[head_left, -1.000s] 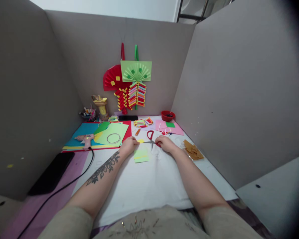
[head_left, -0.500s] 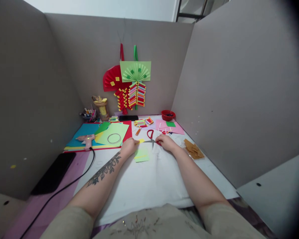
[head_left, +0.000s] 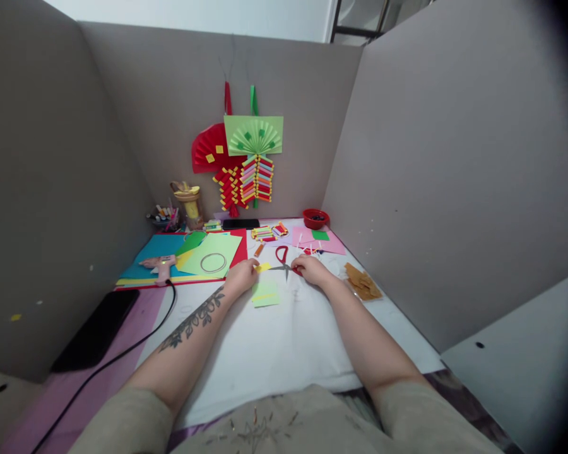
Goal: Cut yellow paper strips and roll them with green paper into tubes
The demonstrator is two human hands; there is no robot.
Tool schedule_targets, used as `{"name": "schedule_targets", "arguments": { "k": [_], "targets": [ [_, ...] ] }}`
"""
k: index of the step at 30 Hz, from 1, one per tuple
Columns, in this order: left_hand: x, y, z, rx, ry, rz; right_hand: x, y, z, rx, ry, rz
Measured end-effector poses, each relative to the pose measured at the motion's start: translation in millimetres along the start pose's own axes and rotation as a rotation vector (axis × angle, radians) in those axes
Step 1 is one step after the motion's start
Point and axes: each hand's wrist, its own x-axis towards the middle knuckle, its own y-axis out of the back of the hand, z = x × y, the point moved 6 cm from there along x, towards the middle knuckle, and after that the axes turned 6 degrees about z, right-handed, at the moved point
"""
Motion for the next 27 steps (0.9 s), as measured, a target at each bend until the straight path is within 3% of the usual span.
{"name": "schedule_targets", "arguments": {
  "k": [17, 27],
  "targets": [
    [1.4, -2.8, -2.3, -0.017, 0.098, 0.0, 0.9, 1.6, 3.0, -0.022, 0.012, 0.007],
    [-1.5, 2.3, 0.0, -0.017, -0.04, 0.0, 0.5, 0.5, 3.2, -0.028, 0.02, 0.011]
  ]
}}
